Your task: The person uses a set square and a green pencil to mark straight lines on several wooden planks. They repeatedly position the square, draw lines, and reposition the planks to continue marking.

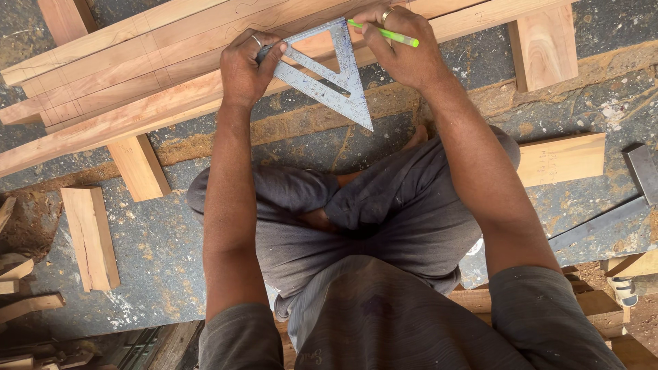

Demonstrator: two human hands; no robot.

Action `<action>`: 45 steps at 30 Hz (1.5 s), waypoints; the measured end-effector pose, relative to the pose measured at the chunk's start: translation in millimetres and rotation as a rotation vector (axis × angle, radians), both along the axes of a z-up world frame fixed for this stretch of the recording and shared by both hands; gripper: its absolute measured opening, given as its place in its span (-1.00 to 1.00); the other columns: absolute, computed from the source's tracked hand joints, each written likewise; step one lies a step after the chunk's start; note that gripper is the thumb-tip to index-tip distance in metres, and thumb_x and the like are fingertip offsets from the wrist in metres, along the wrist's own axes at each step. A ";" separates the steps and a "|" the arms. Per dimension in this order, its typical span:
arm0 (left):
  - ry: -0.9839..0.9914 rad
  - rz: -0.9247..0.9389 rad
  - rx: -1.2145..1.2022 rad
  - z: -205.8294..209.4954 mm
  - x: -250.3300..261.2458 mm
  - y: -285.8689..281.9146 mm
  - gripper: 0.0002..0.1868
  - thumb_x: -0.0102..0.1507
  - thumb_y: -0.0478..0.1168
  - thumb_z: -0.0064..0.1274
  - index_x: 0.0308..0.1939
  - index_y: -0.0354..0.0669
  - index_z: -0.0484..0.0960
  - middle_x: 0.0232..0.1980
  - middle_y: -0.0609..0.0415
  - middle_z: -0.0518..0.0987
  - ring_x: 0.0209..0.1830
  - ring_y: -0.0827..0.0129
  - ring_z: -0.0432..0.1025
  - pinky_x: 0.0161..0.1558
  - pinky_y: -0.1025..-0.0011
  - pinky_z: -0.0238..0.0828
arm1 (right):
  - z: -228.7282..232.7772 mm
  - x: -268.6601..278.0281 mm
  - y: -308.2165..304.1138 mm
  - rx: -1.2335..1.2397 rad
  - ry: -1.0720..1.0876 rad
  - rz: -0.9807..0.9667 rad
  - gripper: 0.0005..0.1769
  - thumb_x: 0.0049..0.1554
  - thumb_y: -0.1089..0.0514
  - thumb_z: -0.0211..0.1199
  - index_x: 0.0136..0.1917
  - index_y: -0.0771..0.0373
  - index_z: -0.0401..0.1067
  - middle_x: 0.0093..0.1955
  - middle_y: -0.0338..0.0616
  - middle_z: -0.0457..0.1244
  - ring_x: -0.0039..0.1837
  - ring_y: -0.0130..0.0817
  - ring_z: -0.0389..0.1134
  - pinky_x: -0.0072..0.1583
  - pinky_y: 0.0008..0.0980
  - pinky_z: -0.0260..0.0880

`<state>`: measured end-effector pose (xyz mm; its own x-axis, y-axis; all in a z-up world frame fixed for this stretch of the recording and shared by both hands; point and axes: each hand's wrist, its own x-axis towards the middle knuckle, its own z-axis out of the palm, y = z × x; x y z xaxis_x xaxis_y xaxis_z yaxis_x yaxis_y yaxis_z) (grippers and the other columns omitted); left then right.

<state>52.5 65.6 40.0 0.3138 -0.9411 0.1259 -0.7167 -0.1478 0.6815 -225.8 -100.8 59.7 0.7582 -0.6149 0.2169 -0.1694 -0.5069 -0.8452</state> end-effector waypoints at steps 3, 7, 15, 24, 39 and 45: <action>0.010 -0.002 -0.011 -0.2 -1.7 1.0 -0.83 0.38 -0.14 0.31 -0.14 -0.18 0.77 -0.25 0.09 0.70 -0.44 0.48 0.56 -0.43 0.44 0.49 | 5.8 -5.0 1.4 -0.012 0.048 0.019 -0.81 0.42 0.18 0.17 0.14 0.28 0.56 -0.08 -0.02 0.42 -0.08 -0.32 0.43 -0.03 -0.27 0.46; -0.029 -0.001 -0.011 1.2 -0.6 -0.2 -0.82 0.37 -0.14 0.32 -0.16 -0.18 0.77 -0.28 0.10 0.69 -0.45 0.48 0.56 -0.43 0.43 0.48 | 10.1 -10.1 0.7 0.058 0.219 0.020 -0.79 0.42 0.13 0.15 0.11 0.24 0.57 -0.17 -0.06 0.38 -0.12 -0.37 0.43 -0.06 -0.27 0.44; -0.017 0.003 -0.001 -0.1 -1.7 0.0 -0.82 0.38 -0.14 0.32 -0.16 -0.19 0.77 -0.29 0.09 0.69 -0.45 0.51 0.56 -0.45 0.47 0.46 | -2.5 -1.2 2.6 -0.229 -0.092 0.056 -0.79 0.48 0.17 0.08 0.17 0.31 0.49 0.02 -0.08 0.43 0.06 -0.27 0.46 0.08 -0.24 0.49; 0.009 0.004 -0.004 -0.7 -2.5 0.2 -0.81 0.38 -0.13 0.31 -0.17 -0.19 0.77 -0.25 0.09 0.70 -0.44 0.51 0.56 -0.46 0.48 0.46 | -10.7 -1.7 3.0 -0.211 -0.004 -0.007 -0.77 0.44 0.16 0.14 0.17 0.34 0.53 -0.07 0.00 0.42 -0.03 -0.24 0.46 -0.01 -0.24 0.47; 0.041 -0.001 0.052 3.9 -18.9 -18.5 -0.78 0.38 -0.11 0.28 -0.17 -0.21 0.76 -0.25 0.07 0.71 -0.43 0.50 0.57 -0.43 0.44 0.46 | -5.9 -28.0 -33.3 -0.045 -0.239 -0.012 -0.77 0.44 0.11 0.19 0.09 0.35 0.44 -0.03 0.06 0.39 0.03 -0.23 0.46 0.07 -0.21 0.54; 0.029 -0.026 0.016 -2.8 -36.1 -37.0 -0.78 0.38 -0.11 0.28 -0.19 -0.22 0.75 -0.23 0.07 0.71 -0.40 0.50 0.58 -0.40 0.47 0.48 | -31.8 -30.4 -39.5 0.214 0.071 -0.150 -0.77 0.45 0.09 0.14 0.10 0.29 0.48 -0.17 -0.06 0.38 -0.11 -0.44 0.49 -0.12 -0.36 0.51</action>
